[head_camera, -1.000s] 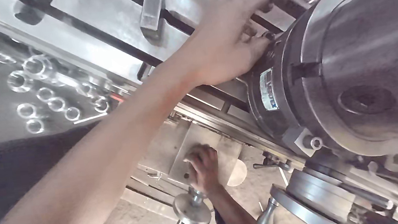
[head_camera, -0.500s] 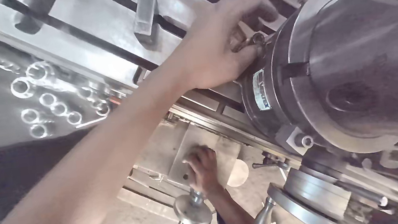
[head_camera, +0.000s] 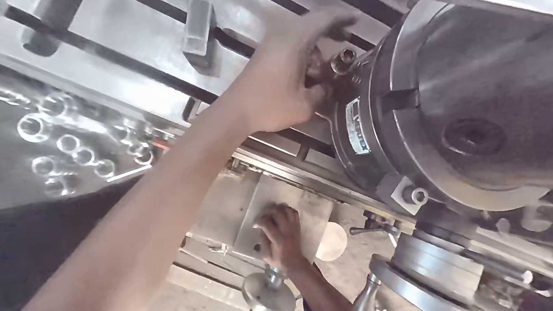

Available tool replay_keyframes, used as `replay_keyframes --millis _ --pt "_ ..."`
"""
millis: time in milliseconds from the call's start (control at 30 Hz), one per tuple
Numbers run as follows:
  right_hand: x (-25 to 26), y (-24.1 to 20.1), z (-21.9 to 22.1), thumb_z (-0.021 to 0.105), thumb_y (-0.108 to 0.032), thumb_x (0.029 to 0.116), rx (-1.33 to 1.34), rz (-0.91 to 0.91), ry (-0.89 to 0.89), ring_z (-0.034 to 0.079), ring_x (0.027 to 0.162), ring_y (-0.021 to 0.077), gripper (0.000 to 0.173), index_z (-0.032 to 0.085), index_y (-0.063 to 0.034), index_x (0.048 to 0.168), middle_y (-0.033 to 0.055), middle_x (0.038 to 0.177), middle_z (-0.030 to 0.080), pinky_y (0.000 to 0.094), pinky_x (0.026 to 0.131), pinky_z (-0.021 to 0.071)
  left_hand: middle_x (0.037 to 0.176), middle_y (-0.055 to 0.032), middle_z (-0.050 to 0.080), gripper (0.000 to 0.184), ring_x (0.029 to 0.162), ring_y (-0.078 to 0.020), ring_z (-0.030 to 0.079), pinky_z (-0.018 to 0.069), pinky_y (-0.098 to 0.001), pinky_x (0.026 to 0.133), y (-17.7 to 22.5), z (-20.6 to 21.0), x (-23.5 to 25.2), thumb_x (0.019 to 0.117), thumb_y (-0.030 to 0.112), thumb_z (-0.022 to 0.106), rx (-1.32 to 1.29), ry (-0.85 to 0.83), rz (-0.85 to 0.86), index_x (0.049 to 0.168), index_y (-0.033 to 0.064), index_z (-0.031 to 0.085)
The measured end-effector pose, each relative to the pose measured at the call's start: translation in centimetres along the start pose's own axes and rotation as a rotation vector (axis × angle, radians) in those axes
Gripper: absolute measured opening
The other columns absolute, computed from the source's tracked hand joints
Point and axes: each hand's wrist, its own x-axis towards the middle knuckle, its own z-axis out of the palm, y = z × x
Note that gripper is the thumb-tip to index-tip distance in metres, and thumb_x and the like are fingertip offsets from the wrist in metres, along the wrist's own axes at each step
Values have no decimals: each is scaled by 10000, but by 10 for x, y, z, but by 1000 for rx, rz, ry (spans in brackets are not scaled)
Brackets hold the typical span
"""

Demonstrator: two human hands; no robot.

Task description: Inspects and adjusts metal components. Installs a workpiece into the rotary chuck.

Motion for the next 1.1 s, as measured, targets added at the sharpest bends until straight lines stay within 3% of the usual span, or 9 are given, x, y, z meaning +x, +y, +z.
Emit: replay_keyframes --millis 167,333,467,600,700,800,933,1000,1100 --pt "0 1 1 531 -236 894 3 -3 2 666 1020 283 230 760 -215 915 71 1049 740 464 920 488 1005 -34 717 281 922 -92 678 556 -286 870 -9 19 3 853 170 784 202 211 36 1123 105 740" --pt "-2 1 0 547 -244 896 -12 -7 5 669 1034 292 219 764 -218 920 73 1060 743 467 929 494 1285 -86 619 599 961 -94 639 542 -234 821 -5 11 2 871 83 702 117 84 32 1450 81 548" --pt "1 0 1 538 -246 893 -8 -6 -3 666 1018 293 221 756 -218 918 71 1048 740 473 906 492 1040 -45 718 456 818 -41 683 584 -200 746 -7 13 2 862 66 749 27 119 57 1306 59 643" --pt "0 1 0 526 -240 901 -21 0 -8 666 1023 286 235 760 -227 928 66 1065 740 463 909 494 1231 -108 623 622 1049 -126 618 521 -261 900 -8 10 2 822 96 734 143 68 99 1421 66 569" --pt "0 0 1 529 -227 891 -24 -1 -15 660 1025 289 237 764 -224 923 68 1063 737 460 916 484 1116 -43 728 426 942 -50 689 575 -230 855 -12 12 1 895 60 684 106 92 100 1321 68 660" --pt "0 1 1 532 -228 893 -18 7 -21 659 1017 291 231 761 -225 928 67 1059 733 464 907 489 946 -4 713 300 843 -43 669 567 -232 798 -13 18 3 848 176 796 116 211 59 1124 90 718" --pt "0 2 2 524 -234 896 -25 -6 -4 660 1002 273 235 756 -229 928 56 1045 731 450 902 492 1170 -87 630 458 933 -75 640 554 -220 819 -10 14 1 895 138 694 116 132 106 1344 71 635" --pt "-1 1 2 523 -241 896 -27 -12 -5 660 1006 273 237 757 -226 928 57 1051 733 451 908 490 1125 -69 706 416 912 -65 675 569 -232 816 -13 16 0 903 72 649 77 131 138 1319 51 656" --pt "0 1 1 528 -242 890 -20 -12 -4 661 1012 279 232 757 -224 921 62 1050 736 456 906 489 988 -39 720 297 851 -57 678 573 -222 780 -14 20 1 872 133 777 72 223 126 1150 54 709"
